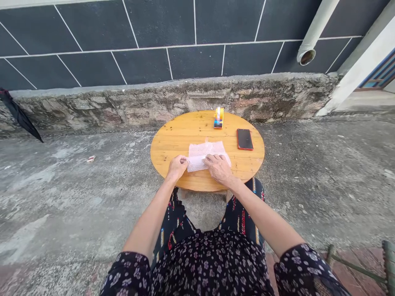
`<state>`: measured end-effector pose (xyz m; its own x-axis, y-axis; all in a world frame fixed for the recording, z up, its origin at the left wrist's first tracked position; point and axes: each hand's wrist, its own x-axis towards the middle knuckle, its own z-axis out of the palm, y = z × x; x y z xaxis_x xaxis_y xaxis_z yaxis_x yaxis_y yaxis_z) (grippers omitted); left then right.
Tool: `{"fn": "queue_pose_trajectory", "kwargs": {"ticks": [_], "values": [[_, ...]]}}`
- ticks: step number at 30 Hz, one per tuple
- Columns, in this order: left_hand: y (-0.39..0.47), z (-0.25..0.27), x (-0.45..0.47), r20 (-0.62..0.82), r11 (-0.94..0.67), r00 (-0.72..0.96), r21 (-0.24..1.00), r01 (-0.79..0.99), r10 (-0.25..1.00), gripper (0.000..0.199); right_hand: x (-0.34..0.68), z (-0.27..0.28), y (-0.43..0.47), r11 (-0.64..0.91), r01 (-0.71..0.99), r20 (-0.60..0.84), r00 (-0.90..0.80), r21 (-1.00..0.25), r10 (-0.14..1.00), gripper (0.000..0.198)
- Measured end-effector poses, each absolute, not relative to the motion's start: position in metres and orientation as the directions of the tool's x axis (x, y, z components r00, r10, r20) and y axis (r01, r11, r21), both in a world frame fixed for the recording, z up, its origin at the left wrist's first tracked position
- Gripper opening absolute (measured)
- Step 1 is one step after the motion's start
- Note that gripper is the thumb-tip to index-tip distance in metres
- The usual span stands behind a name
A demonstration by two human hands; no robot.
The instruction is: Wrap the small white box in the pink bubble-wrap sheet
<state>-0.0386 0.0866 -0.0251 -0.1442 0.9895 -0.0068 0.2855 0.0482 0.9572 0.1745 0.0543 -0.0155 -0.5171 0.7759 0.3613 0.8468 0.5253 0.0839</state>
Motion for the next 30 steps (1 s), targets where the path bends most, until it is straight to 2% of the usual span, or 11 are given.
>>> {"fn": "queue_pose_trajectory", "kwargs": {"ticks": [4,8,15,22,27,30], "values": [[0.059,-0.024,-0.040,-0.151,0.178,-0.176,0.971,0.156,0.973,0.020,0.175,-0.013,0.054,0.532,0.843,0.342,-0.524,0.078,0.780,0.033],[0.030,-0.021,-0.037,-0.322,0.321,-0.075,0.947,-0.027,0.944,0.018,0.174,-0.012,0.055,0.526,0.847,0.351,-0.517,0.077,0.781,0.031],[0.032,-0.018,-0.026,-0.453,0.448,0.019,0.875,-0.183,0.892,0.020,0.174,-0.010,0.053,0.528,0.845,0.336,-0.522,0.081,0.784,0.030],[0.062,-0.019,-0.014,-0.483,0.462,-0.054,0.861,-0.214,0.874,0.015,0.175,-0.005,0.053,0.533,0.844,0.333,-0.519,0.056,0.787,0.030],[0.075,-0.018,-0.008,-0.469,0.453,-0.139,0.881,-0.134,0.872,0.014,0.176,-0.005,0.053,0.535,0.844,0.331,-0.516,0.038,0.790,0.029],[0.079,-0.018,-0.003,-0.477,0.474,-0.161,0.879,-0.062,0.864,0.024,0.176,-0.005,0.053,0.534,0.845,0.330,-0.513,0.032,0.792,0.029]]}}
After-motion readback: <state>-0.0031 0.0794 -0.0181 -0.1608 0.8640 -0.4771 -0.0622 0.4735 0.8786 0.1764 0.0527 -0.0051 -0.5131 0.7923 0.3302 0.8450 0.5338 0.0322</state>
